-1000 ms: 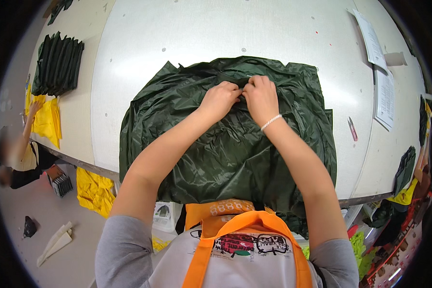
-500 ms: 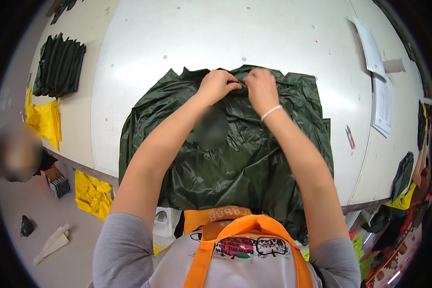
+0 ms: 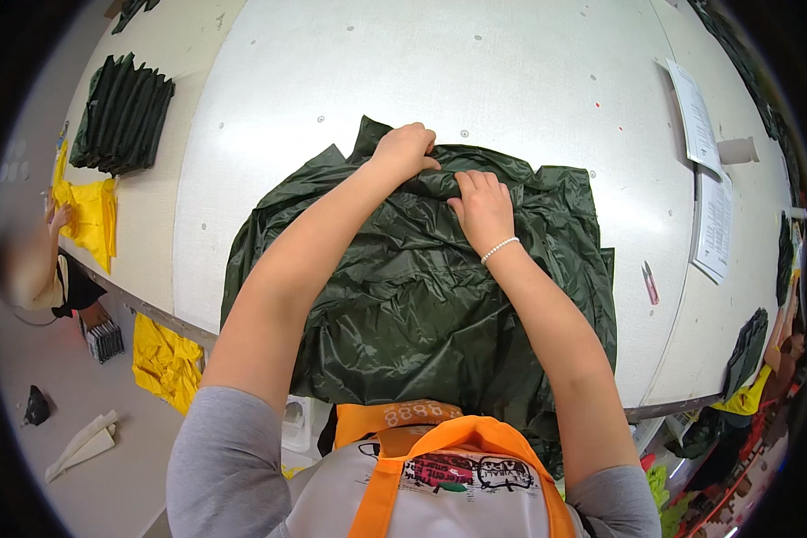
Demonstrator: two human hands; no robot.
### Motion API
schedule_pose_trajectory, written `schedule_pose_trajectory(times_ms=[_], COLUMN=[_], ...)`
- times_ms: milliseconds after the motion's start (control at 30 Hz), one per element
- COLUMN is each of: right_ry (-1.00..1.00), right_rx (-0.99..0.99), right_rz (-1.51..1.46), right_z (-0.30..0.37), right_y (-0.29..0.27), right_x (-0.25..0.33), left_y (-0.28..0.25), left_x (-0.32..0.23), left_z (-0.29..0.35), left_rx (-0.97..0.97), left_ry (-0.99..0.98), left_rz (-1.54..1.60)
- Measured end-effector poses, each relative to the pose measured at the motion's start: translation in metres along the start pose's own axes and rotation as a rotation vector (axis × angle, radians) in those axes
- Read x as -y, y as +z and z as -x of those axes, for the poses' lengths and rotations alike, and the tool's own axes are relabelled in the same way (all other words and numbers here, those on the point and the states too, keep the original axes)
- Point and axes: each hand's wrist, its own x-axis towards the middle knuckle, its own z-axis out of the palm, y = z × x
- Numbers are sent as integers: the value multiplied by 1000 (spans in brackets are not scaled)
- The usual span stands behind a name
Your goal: The person lays a dark green jacket flat on a white table, smooths the fabric, and folds the sleeves and body into a compact rectangle. The person then flips the jacket and repeats the folding process on the other side before stacking it with other folded garments.
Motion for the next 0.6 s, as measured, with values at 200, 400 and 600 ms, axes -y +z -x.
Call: schedule_pose_trajectory(times_ms=[200, 400, 600], right_ry=[2, -48, -15], right_rx=[-11, -15, 259], right_rz=[21, -27, -62], right_z=[-2, -3, -26], right_y=[3, 2, -12], right_x=[1, -5, -24], left_y=[-15, -14, -41], left_x=[27, 18, 12], left_z=[6, 19, 29], left_rx=[36, -79, -131], left_ry=[36, 115, 188], left_rz=[114, 25, 65])
